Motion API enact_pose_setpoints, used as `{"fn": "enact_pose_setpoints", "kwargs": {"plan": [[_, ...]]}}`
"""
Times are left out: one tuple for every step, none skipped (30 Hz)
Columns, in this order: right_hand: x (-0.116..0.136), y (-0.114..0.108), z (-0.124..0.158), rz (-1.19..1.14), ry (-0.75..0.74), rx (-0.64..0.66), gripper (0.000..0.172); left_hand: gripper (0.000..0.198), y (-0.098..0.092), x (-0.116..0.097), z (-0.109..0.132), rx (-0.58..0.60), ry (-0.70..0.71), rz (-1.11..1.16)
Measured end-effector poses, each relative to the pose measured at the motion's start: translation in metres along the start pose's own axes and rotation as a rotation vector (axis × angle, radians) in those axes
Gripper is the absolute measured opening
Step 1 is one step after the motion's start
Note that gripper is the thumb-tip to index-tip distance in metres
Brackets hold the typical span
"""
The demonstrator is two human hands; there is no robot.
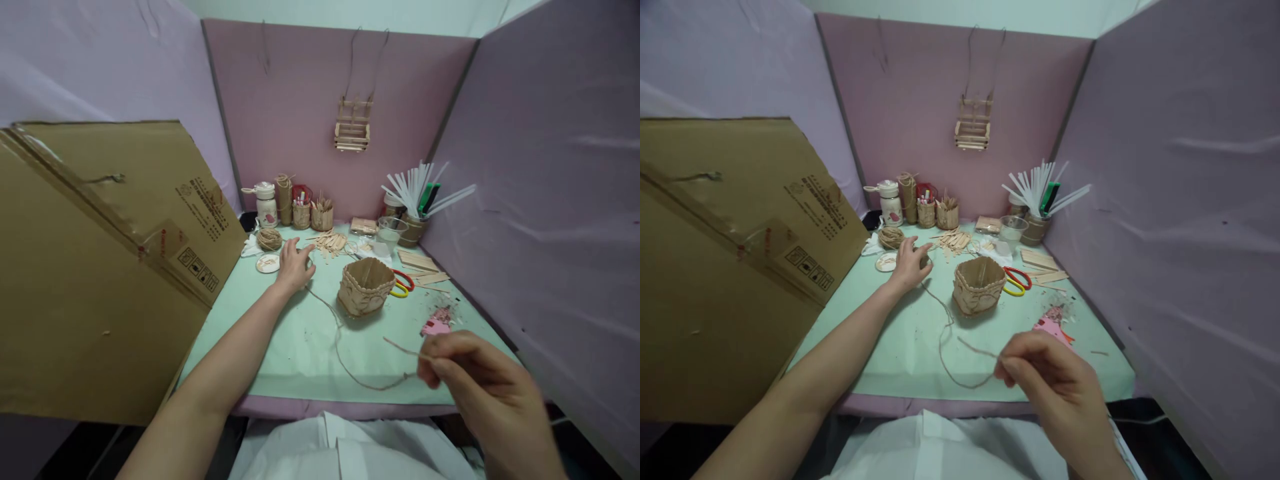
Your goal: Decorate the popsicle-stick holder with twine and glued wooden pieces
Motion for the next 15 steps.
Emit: {"fn": "enact_pose_setpoints", "kwargs": {"plan": [[-0.003,0.009,-0.008,-0.009,0.015,0.014,0.009,0.057,-0.004,-0.005,0.001,-0.01,0.036,0.054],[-0.008,0.015,-0.014,-0.01,0.025,0.015,0.01,0.059,-0.006,-0.011,0.002,0.009,0.082,0.137],[-0.017,0.018,-0.018,-0.003,0.031,-0.001,0.01,0.063,-0.006,-0.016,0.004,0.06,0.126,0.247],[-0.027,0.019,-0.021,0.007,0.023,-0.023,0.011,0.068,-0.004,-0.02,0.005,0.142,0.16,0.375],[-0.037,0.019,-0.023,0.028,0.003,-0.055,0.012,0.074,0.0,-0.024,0.008,0.242,0.174,0.51],[-0.048,0.018,-0.024,0.063,-0.015,-0.09,0.013,0.079,0.005,-0.027,0.01,0.348,0.166,0.64],[-0.059,0.017,-0.025,0.104,-0.028,-0.125,0.015,0.082,0.011,-0.03,0.012,0.446,0.142,0.756],[-0.069,0.016,-0.026,0.143,-0.032,-0.157,0.017,0.085,0.018,-0.032,0.014,0.524,0.111,0.855],[-0.078,0.016,-0.026,0.174,-0.024,-0.186,0.018,0.086,0.024,-0.034,0.015,0.584,0.085,0.938],[-0.086,0.016,-0.026,0.19,-0.01,-0.215,0.02,0.086,0.03,-0.037,0.016,0.627,0.067,1.009],[-0.093,0.017,-0.026,0.191,0.008,-0.239,0.021,0.087,0.036,-0.039,0.016,0.655,0.056,1.074],[-0.099,0.019,-0.026,0.183,0.026,-0.265,0.022,0.087,0.04,-0.041,0.016,0.675,0.052,1.13],[-0.105,0.021,-0.025,0.167,0.043,-0.289,0.023,0.089,0.044,-0.043,0.015,0.691,0.05,1.175],[-0.109,0.024,-0.026,0.146,0.057,-0.305,0.023,0.09,0.047,-0.045,0.015,0.71,0.047,1.207],[-0.113,0.026,-0.026,0.124,0.068,-0.312,0.023,0.093,0.049,-0.047,0.015,0.732,0.046,1.227]]}}
Point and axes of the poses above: each hand's wrist, its own z-axis away from the middle knuckle, its own y-axis out of the palm, x = y × z, the point moved 2 cm from there along -z, towards the middle knuckle, and after that the axes turned 6 degrees about -z, right-handed, at the moved point
